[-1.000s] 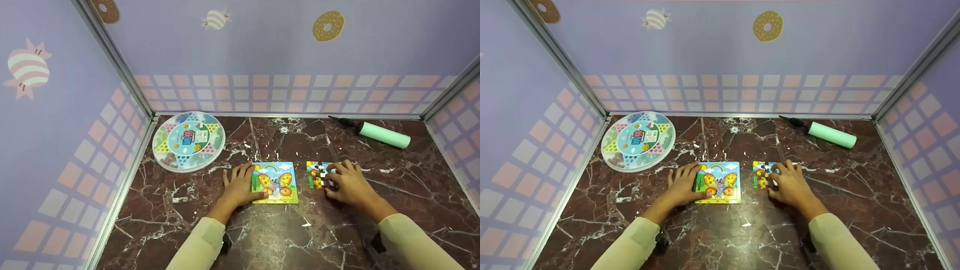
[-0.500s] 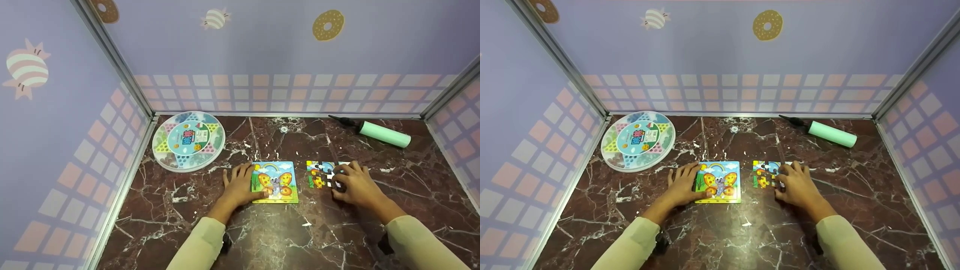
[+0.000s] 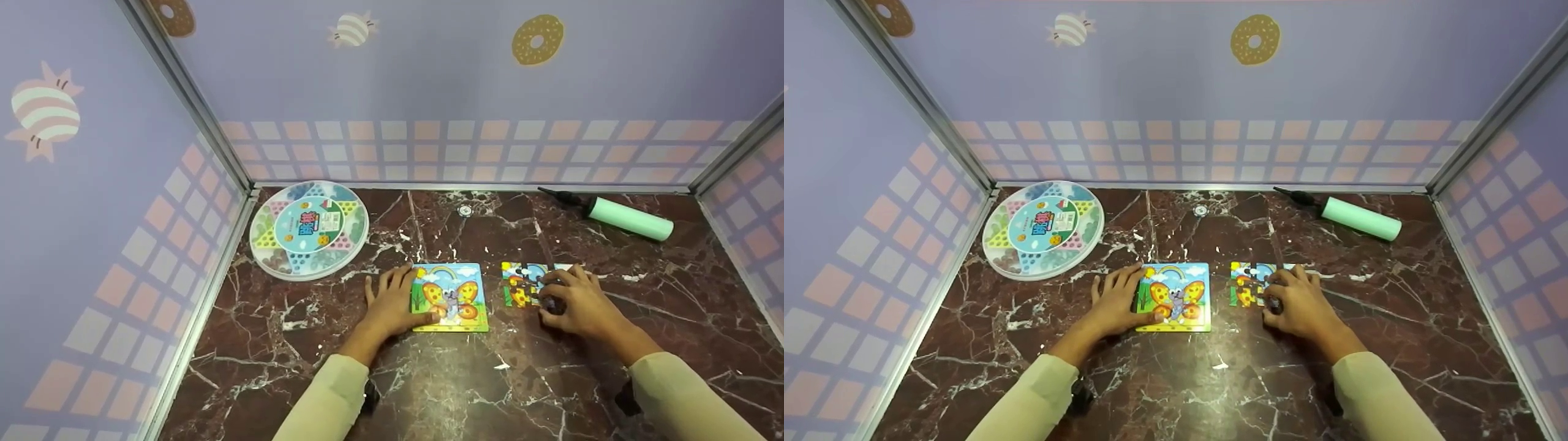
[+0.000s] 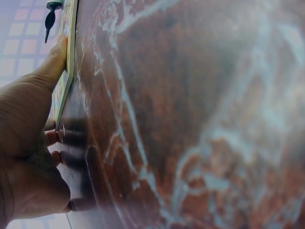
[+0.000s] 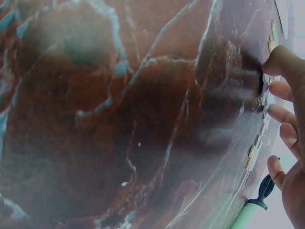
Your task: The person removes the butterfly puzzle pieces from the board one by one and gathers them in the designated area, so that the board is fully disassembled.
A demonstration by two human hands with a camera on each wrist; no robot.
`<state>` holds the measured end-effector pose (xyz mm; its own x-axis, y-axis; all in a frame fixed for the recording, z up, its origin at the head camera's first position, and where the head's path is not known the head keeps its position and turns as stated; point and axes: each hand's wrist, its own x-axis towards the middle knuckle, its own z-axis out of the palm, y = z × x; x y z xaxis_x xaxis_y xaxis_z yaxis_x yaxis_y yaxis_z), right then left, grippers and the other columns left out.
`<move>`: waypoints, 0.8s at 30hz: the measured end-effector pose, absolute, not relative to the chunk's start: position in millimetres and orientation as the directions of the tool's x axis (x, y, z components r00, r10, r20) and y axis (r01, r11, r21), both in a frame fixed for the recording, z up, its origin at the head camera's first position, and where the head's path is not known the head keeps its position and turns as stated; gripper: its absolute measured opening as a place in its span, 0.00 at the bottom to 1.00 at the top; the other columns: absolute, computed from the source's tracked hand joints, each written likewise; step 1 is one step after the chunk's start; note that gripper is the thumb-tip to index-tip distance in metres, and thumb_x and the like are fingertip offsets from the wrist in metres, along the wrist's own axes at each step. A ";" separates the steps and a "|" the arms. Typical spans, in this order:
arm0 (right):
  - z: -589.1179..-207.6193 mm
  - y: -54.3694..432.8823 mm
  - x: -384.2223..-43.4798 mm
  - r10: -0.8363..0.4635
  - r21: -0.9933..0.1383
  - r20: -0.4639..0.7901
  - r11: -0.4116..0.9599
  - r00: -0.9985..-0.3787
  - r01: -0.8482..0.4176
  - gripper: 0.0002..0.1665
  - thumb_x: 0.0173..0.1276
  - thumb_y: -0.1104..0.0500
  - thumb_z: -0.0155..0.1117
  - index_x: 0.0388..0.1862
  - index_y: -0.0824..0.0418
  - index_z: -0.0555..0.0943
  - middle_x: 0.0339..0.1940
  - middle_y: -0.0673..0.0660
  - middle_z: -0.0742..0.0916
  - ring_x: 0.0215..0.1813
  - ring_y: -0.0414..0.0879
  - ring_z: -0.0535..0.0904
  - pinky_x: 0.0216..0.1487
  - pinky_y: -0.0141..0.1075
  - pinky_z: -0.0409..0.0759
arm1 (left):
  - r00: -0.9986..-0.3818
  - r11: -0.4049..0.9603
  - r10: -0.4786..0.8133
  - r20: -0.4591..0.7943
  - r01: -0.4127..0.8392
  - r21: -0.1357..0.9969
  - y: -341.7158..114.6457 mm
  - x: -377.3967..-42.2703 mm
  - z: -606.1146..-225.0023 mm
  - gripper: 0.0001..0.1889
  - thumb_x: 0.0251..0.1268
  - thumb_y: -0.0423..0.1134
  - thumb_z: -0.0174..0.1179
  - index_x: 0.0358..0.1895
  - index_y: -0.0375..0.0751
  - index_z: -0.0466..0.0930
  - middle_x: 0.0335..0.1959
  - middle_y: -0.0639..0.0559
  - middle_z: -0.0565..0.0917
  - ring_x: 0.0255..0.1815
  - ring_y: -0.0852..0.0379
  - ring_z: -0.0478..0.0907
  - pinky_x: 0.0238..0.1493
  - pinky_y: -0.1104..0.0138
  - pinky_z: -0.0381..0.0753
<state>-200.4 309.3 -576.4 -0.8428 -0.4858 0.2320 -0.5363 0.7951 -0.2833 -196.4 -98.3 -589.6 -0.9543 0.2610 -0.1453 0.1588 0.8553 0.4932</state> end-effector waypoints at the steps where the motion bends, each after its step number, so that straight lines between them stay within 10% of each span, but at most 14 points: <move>1: -576.6 309.4 -200.4 -0.485 -0.287 0.228 0.795 -0.844 -0.534 0.12 0.59 0.56 0.85 0.42 0.52 0.93 0.59 0.58 0.90 0.55 0.56 0.76 0.57 0.67 0.73 | -0.954 0.857 0.261 -0.150 0.158 0.490 -98.0 -196.1 -588.7 0.63 0.56 0.77 0.74 0.90 0.50 0.58 0.93 0.51 0.56 0.92 0.40 0.49 0.87 0.24 0.34; 24: -577.8 307.0 -201.1 -0.506 -0.265 0.250 0.784 -0.825 -0.561 0.14 0.65 0.54 0.83 0.48 0.53 0.94 0.57 0.57 0.90 0.55 0.56 0.78 0.55 0.67 0.74 | -0.958 0.846 0.262 -0.118 0.169 0.506 -100.4 -199.1 -599.1 0.66 0.51 0.82 0.72 0.90 0.50 0.58 0.92 0.51 0.57 0.92 0.39 0.50 0.86 0.24 0.33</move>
